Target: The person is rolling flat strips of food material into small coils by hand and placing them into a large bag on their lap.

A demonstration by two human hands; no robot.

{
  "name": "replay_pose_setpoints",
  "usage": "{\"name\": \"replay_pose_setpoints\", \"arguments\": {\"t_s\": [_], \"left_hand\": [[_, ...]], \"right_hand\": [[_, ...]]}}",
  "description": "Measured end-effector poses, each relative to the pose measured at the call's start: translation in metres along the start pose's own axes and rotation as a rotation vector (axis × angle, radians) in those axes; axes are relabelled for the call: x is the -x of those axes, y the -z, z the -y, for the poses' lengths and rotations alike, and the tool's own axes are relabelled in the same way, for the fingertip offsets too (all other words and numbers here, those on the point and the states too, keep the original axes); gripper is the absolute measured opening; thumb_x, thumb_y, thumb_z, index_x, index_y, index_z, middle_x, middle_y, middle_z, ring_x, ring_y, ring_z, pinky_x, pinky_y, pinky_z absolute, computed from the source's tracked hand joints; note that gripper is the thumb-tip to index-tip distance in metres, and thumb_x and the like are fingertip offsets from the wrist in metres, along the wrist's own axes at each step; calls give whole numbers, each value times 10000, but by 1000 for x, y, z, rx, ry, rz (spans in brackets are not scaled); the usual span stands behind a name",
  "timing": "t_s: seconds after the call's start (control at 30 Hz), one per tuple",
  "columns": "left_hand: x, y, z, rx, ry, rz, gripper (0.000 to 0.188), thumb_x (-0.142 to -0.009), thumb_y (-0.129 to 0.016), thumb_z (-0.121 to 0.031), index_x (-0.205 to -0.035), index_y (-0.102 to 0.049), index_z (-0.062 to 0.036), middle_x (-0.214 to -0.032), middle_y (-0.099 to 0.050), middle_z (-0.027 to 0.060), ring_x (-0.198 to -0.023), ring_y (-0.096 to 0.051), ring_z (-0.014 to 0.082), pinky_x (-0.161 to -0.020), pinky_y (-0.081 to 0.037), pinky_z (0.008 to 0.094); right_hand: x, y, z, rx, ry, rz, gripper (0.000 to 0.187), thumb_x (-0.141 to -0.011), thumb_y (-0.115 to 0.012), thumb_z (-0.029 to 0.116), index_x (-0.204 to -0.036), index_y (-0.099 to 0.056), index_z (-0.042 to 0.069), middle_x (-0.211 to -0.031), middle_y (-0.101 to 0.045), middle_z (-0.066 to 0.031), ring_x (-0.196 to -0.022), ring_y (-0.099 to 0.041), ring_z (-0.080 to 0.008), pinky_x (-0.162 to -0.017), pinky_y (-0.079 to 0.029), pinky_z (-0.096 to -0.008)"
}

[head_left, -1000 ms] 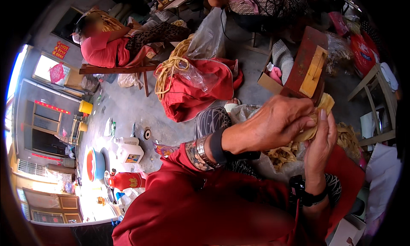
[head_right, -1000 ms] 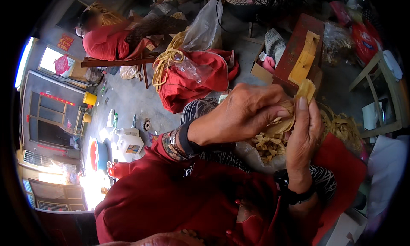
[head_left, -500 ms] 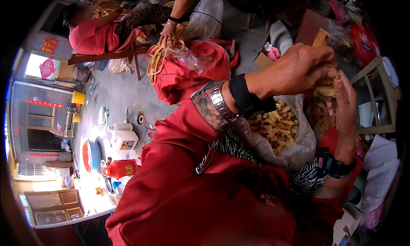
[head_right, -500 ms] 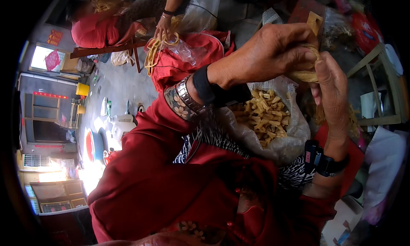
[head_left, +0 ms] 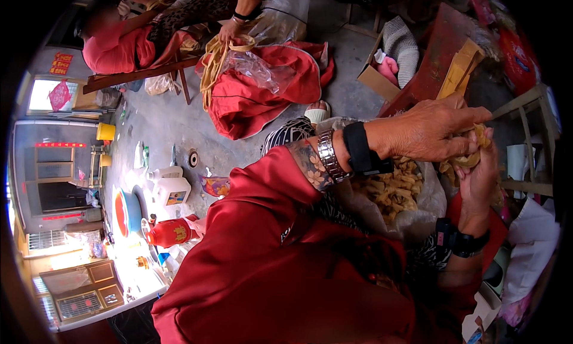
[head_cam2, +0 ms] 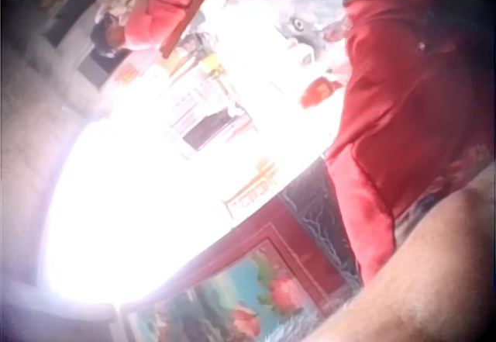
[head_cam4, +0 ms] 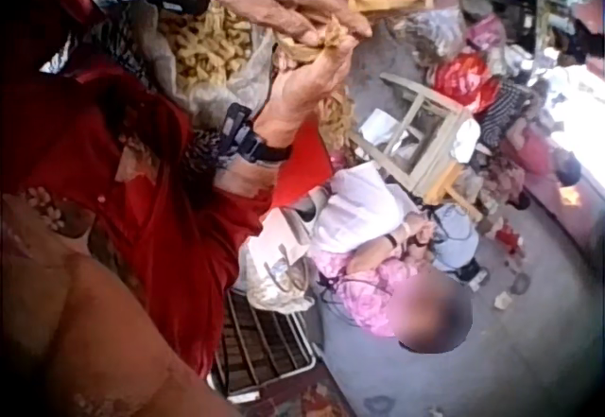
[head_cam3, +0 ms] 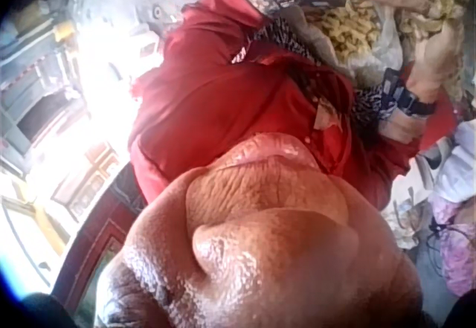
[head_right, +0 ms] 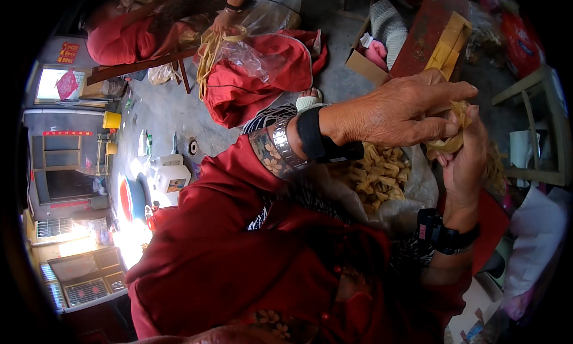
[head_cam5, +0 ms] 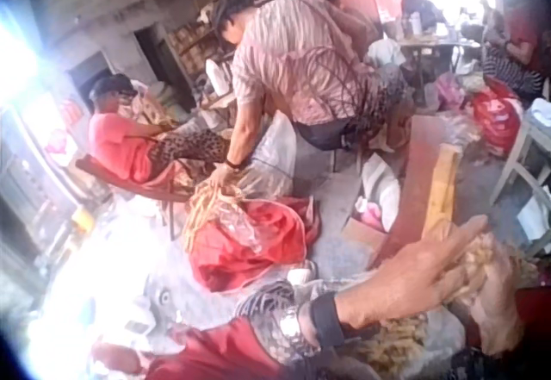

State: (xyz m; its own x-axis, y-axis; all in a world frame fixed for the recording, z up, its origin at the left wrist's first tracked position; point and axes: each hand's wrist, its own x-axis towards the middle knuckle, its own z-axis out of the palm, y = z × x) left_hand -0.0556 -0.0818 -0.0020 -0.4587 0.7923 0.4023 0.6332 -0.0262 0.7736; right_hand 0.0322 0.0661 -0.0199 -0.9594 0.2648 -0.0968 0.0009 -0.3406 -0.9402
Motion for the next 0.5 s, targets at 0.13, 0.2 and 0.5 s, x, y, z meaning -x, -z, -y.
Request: {"name": "replay_pose_setpoints", "arguments": {"t_s": [0.13,0.2,0.5], "left_hand": [[7,-10,3,-40,66,-132,534,-902,-549,-381,-1267,-474,3,-936,-562,182,-899,-580,309,-760,-468,398],[9,-14,13,-18,65,-196,481,-927,-510,-363,-1227,-507,13,-924,-566,184,-872,-590,300,-746,-474,392],[18,1,6,777,350,-103,428,-990,-369,-300,-1068,-582,63,-841,-626,115,-654,-636,160,-640,-496,266]], "right_hand": [[-6,-3,-13,77,6,-2,386,-960,-426,427,-914,-542,62,-658,-483,28,-466,-390,-18,-394,-285,-176],[-7,-5,-18,158,27,47,361,-965,-418,413,-957,-544,75,-708,-508,31,-490,-413,-6,-393,-287,-172],[-10,-11,-32,505,402,-54,651,-923,-287,620,-1173,-461,45,-949,-542,-42,-584,-466,-29,-425,-303,-145]]}}
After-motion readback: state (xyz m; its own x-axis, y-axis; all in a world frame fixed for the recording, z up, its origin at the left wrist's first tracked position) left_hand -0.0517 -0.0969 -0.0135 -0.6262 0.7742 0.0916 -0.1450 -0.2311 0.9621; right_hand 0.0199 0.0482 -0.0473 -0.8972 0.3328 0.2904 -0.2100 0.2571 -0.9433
